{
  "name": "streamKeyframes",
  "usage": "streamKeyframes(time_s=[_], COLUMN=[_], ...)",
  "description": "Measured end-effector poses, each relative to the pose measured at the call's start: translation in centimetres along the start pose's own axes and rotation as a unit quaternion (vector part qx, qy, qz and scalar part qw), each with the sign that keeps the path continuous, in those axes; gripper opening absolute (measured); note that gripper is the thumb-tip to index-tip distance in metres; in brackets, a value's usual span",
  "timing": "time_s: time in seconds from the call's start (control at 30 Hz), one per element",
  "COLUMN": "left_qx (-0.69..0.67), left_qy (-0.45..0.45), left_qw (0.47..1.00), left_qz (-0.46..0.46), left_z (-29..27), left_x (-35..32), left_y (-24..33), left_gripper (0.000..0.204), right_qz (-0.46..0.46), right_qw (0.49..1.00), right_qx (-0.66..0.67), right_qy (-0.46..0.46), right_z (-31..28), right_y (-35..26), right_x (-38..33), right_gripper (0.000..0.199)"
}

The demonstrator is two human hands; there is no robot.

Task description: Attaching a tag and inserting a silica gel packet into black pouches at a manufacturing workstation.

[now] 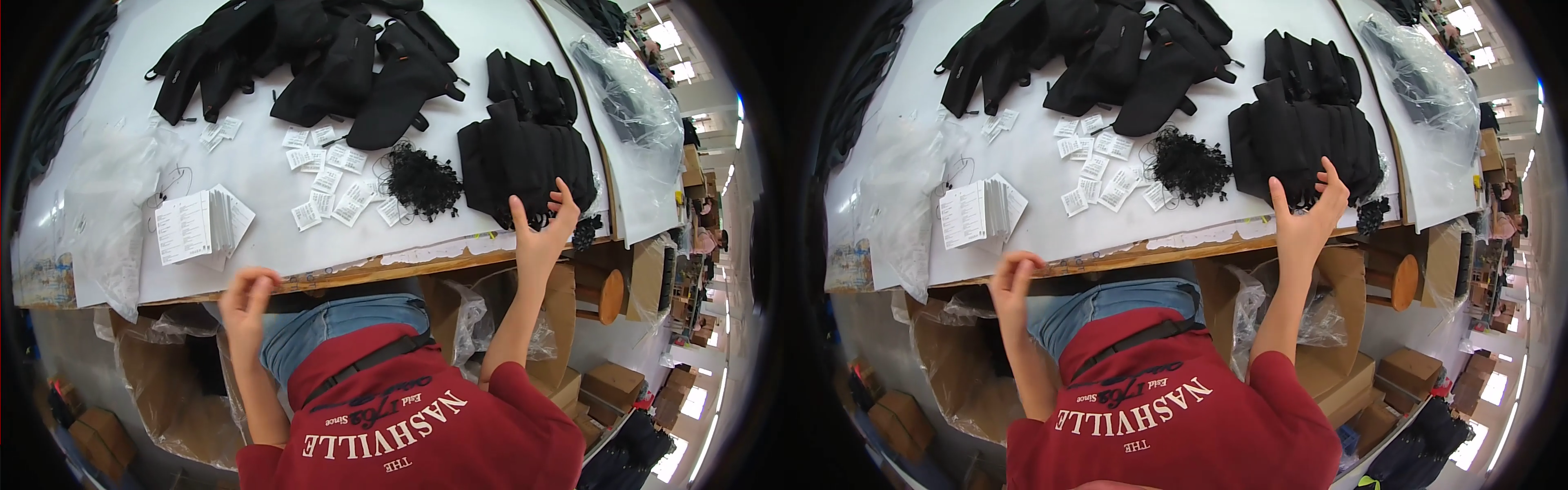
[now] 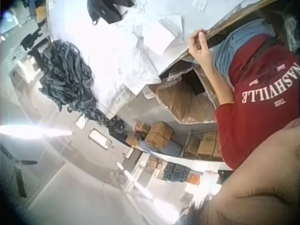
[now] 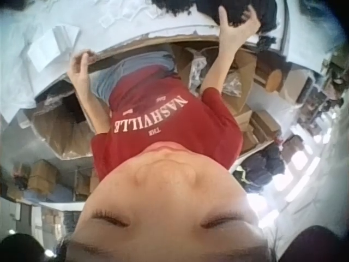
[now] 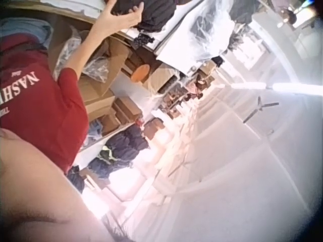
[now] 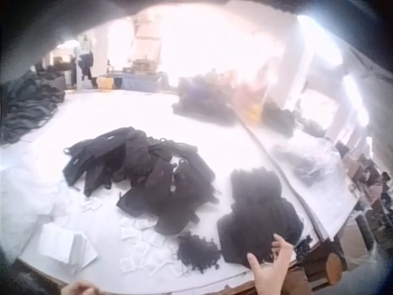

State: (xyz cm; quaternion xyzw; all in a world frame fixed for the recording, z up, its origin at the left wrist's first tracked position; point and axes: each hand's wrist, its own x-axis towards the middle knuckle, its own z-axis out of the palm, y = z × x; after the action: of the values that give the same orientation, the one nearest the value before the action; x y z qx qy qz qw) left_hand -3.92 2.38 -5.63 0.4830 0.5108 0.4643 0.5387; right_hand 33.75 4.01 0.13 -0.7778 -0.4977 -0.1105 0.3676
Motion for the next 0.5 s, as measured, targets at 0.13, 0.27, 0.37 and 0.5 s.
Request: streamKeyframes(time_s=[0.13,0.27,0.37,0.5], left_qx=[0.303,0.536,0.545,0.506], left_qy=[0.248,0.310,0.251,0.216], left_qw=[0.911,0.760,0.792,0.834], left_qz=[0.133,0.197,0.107,0.031], left_z=[-4.9,-10.3,-12.6,-12.0], left_x=[3.4,6.7,7.4,7.7], left_y=[1.8,-0.6,-2.6,-2.7], left_gripper=[0.019,0.043,0.065,0.068], right_qz=[-0.066,-0.187,-0.246,-0.322], right_qw=[0.952,0.924,0.927,0.879], right_qx=[0.168,0.139,0.071,-0.014], right_qy=[-0.246,-0.304,-0.274,-0.351], right_z=[2.8,9.2,13.1,14.3], right_y=[-3.7,-6.0,-5.5,-4.4], right_x=[-2.2,-3.3,-1.8,0.3], right_gripper=[0.017,0.010,0.012,0.012])
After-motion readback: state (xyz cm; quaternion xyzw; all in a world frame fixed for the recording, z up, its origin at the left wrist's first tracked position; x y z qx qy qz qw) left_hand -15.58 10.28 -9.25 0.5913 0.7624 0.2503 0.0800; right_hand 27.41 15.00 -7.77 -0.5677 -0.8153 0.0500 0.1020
